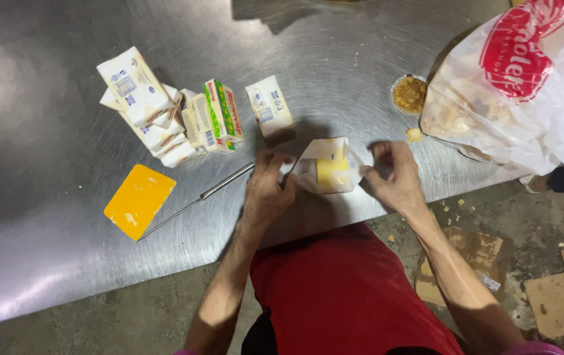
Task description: The person unwraps blocks of cheese and uses a small tool to poke multiple holes into the surface of each block on a metal prep table.
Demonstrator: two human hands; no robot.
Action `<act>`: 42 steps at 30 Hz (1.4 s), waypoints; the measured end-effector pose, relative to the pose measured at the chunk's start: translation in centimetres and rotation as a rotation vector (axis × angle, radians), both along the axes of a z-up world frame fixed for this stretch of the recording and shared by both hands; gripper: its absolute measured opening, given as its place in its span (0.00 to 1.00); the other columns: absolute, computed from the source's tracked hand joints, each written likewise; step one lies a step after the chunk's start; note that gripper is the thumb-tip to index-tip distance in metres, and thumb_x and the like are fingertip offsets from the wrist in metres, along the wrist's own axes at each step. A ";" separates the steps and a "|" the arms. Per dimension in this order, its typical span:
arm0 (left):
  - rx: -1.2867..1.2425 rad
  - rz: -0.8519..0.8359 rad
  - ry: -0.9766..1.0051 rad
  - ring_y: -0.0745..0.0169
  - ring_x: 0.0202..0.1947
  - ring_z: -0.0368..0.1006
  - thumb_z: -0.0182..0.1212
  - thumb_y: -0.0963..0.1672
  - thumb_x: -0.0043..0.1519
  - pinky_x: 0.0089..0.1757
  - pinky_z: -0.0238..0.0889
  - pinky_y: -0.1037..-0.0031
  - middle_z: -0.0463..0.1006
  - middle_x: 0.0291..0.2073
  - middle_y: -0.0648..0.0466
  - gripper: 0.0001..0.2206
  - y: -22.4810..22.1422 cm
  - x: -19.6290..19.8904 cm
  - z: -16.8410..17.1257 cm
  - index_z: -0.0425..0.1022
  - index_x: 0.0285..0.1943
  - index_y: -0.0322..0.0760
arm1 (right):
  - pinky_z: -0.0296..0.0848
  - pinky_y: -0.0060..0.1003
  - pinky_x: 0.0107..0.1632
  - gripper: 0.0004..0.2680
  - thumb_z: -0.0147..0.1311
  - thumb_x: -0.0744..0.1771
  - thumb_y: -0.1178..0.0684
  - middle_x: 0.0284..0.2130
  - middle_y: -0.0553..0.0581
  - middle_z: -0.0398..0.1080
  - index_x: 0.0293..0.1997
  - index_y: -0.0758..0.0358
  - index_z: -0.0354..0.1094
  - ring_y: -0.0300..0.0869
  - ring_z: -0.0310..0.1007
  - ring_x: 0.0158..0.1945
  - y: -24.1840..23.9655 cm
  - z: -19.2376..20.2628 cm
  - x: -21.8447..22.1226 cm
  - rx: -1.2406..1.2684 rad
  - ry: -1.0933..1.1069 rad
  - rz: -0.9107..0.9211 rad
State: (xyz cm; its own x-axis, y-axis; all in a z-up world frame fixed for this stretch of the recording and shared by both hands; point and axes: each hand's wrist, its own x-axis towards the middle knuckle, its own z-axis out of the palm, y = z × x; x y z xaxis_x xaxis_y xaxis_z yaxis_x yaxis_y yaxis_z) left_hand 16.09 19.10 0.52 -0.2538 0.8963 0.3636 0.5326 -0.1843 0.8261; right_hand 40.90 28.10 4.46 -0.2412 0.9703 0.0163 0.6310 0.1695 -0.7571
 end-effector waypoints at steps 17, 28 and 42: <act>-0.064 0.053 -0.126 0.42 0.49 0.73 0.54 0.37 0.56 0.50 0.68 0.59 0.75 0.49 0.41 0.16 4.1 0.4 -3.2 0.74 0.54 0.31 | 0.72 0.35 0.41 0.16 0.57 0.60 0.63 0.43 0.65 0.70 0.52 0.73 0.72 0.43 0.70 0.45 2.5 -1.3 0.0 0.198 0.072 0.231; -0.326 -0.225 -0.427 0.42 0.31 0.75 0.58 0.43 0.64 0.35 0.68 0.57 0.81 0.29 0.44 0.09 8.2 -2.0 -6.4 0.79 0.45 0.32 | 0.67 0.34 0.33 0.05 0.53 0.70 0.57 0.28 0.56 0.72 0.42 0.67 0.75 0.37 0.67 0.29 7.5 -5.4 0.3 -0.358 0.243 0.129; 0.103 -0.337 0.184 0.36 0.45 0.75 0.56 0.38 0.58 0.45 0.71 0.56 0.73 0.51 0.35 0.28 0.9 3.4 -1.0 0.62 0.70 0.23 | 0.76 0.43 0.38 0.25 0.62 0.62 0.54 0.47 0.64 0.68 0.67 0.67 0.58 0.46 0.74 0.31 0.2 2.8 -0.2 -0.054 -0.265 0.431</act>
